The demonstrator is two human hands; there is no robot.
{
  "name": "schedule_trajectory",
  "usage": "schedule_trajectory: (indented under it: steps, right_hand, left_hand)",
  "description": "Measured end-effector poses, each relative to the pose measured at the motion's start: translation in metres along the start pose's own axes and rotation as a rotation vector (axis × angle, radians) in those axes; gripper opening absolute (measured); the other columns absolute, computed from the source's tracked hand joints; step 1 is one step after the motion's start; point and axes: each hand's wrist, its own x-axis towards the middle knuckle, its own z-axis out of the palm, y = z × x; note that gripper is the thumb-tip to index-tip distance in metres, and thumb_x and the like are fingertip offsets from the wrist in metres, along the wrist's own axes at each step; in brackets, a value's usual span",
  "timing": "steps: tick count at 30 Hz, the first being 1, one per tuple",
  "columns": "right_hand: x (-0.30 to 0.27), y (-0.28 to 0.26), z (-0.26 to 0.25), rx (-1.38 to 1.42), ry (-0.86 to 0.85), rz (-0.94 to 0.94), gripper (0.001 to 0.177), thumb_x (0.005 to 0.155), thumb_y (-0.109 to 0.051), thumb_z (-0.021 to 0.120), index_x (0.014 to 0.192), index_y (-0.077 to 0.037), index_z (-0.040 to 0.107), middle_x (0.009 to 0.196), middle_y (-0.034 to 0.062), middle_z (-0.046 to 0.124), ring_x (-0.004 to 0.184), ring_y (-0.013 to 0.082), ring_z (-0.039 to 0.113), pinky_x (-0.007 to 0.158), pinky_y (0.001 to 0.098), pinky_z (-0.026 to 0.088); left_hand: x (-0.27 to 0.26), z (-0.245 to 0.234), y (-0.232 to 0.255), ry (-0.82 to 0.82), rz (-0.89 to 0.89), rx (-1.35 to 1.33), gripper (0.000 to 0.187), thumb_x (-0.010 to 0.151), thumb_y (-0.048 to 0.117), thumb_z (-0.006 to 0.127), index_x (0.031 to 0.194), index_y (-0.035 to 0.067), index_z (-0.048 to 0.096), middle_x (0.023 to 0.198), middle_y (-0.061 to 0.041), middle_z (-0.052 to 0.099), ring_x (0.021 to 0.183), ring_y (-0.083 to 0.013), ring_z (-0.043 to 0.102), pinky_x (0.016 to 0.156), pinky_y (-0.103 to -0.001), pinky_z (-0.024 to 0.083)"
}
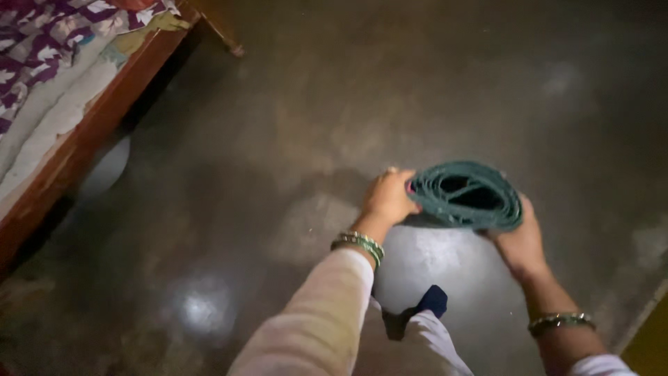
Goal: The person folds a green patterned mat by rolling it up and then placing the folded mat into a closet.
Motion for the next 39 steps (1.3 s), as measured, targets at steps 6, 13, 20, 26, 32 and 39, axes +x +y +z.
schedule_trajectory:
  steps: [6,13,20,26,32,39]
  right_hand:
    - [0.025,0.149,0.022,-0.246,-0.139,0.210,0.079,0.070,0.005,0.085,0.140,-0.004,0.050,0.129,0.0157,0.070,0.120,0.0274,0.066,0.103,0.0398,0.054]
    - [0.041,0.173,0.043,-0.301,-0.049,0.130,0.096,0.068,-0.006,0.087,0.151,-0.008,0.038,0.142,0.0164,0.060,0.134,0.0287,0.057,0.111,0.0401,0.047]
    - [0.040,0.065,0.060,-1.246,-0.173,-0.396,0.133,0.047,-0.032,0.100,0.158,-0.016,0.028,0.161,0.0156,0.032,0.145,0.0403,0.039,0.109,0.0521,0.036]
    - [0.054,0.062,0.056,-1.162,-0.229,-0.051,0.101,0.061,-0.035,0.096,0.146,-0.024,0.042,0.143,0.0077,0.051,0.130,0.0339,0.053,0.107,0.0448,0.047]
    - [0.046,0.089,0.072,-1.205,-0.073,-0.104,0.065,0.072,-0.042,0.085,0.127,-0.023,0.057,0.127,0.0008,0.063,0.116,0.0304,0.063,0.093,0.0474,0.053]
    - [0.055,0.115,0.071,-1.226,-0.054,-0.152,0.054,0.080,-0.034,0.079,0.128,-0.023,0.057,0.130,0.0023,0.062,0.121,0.0312,0.061,0.092,0.0490,0.052]
  left_hand:
    - [-0.011,0.073,-0.055,-0.266,-0.223,0.298,0.035,0.077,0.031,0.085,0.106,0.015,0.072,0.111,-0.011,0.074,0.107,-0.0304,0.070,0.091,-0.042,0.055]
    - [-0.016,0.105,-0.087,0.027,-0.155,0.014,0.035,0.082,0.018,0.074,0.117,0.011,0.069,0.109,-0.017,0.072,0.100,-0.0358,0.069,0.084,-0.047,0.055]
    - [0.010,0.103,-0.089,-0.077,-0.035,0.162,0.018,0.089,0.016,0.066,0.105,0.011,0.072,0.107,-0.016,0.071,0.098,-0.0371,0.070,0.083,-0.048,0.055]
    - [0.001,0.106,-0.101,-0.133,-0.036,0.233,0.017,0.096,0.015,0.061,0.109,0.012,0.071,0.114,-0.016,0.071,0.103,-0.0365,0.070,0.089,-0.048,0.055]
    - [-0.022,0.084,-0.055,-0.118,0.092,0.381,0.110,0.064,0.031,0.091,0.153,0.005,0.031,0.159,-0.018,0.036,0.147,-0.0318,0.035,0.120,-0.041,0.027]
    - [-0.035,0.081,-0.007,-0.224,0.160,0.399,0.120,0.065,0.045,0.090,0.156,0.010,0.019,0.161,-0.022,0.024,0.151,-0.0376,0.020,0.121,-0.054,0.012]
